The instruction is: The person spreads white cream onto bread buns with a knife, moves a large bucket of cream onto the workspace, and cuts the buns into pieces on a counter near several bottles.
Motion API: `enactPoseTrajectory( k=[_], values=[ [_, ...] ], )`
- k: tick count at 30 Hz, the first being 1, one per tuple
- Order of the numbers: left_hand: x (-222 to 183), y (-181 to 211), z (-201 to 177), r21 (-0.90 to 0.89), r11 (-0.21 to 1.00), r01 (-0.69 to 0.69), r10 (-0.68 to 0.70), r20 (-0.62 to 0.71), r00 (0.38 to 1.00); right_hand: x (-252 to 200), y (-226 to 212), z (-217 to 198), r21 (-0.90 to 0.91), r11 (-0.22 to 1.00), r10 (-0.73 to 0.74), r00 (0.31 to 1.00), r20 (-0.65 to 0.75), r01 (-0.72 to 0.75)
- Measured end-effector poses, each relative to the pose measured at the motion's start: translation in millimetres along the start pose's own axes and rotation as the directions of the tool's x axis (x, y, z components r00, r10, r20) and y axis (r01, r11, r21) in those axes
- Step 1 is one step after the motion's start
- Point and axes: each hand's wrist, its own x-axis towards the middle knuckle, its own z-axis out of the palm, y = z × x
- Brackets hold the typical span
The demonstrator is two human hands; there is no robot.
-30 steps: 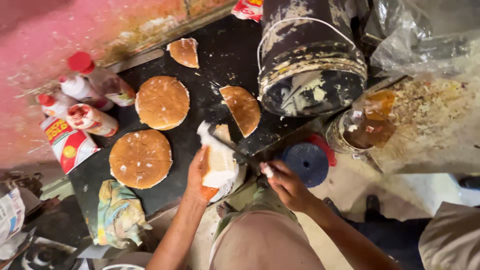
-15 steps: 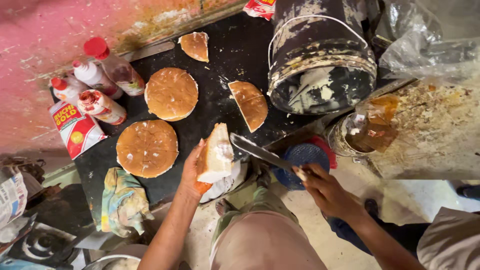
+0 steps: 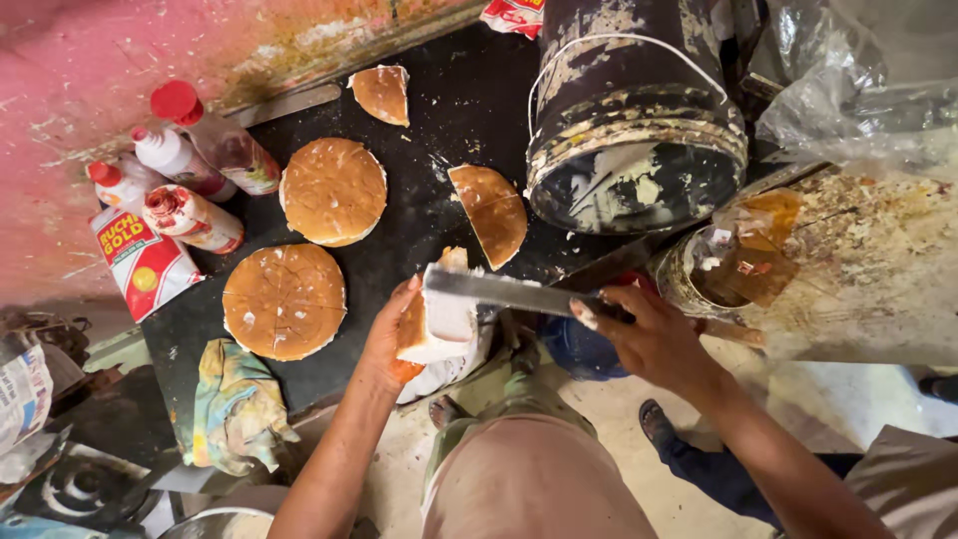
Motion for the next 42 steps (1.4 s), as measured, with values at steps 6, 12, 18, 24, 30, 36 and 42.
enactPoseTrajectory(
  k=[6,12,18,24,30,36,42],
  values=[
    [12.8,5.5,8.9,0.065,0.998,-0.017,0.014,0.054,0.998,-3.9,25.6,17.5,0.395,0.906,0.147,0.988,0.047,-0.153],
    [26.9,9.6,11.1,0.055,0.997,-0.047,0.052,-0.085,0.995,-15.9,8.9,12.7,0.647,0.602,0.200,0.873,0.445,-0.468],
    [41.3,13.1,14.4,0.003,0.998,-0.058,0.058,-0.011,0.998,-8.3,8.0,0.4,0.188,0.981,0.036,0.999,0.034,-0.041],
    [61.9,28.4,22.2,0.044,0.999,-0.004,0.010,-0.118,0.993,-19.9,39.2,18.0,0.147,0.919,0.359,0.931,0.065,-0.365],
    [232.2,84.8,-5.1,0.183,0.951,-0.251,0.246,0.051,0.968,-92.6,16.9,43.3,0.301,0.790,0.524,0.843,0.120,-0.534],
    [471.9,124.7,-61.2,0.525,0.734,-0.430,0.610,-0.234,0.757,-125.9,7.0,51.8,0.298,0.591,0.762,0.640,0.100,-0.750],
    [409.0,52.0,-59.5,0.943,0.241,-0.228,0.852,-0.093,0.516,-132.0,33.6,61.4,0.374,0.267,0.914,0.357,0.194,-0.888]
  ],
)
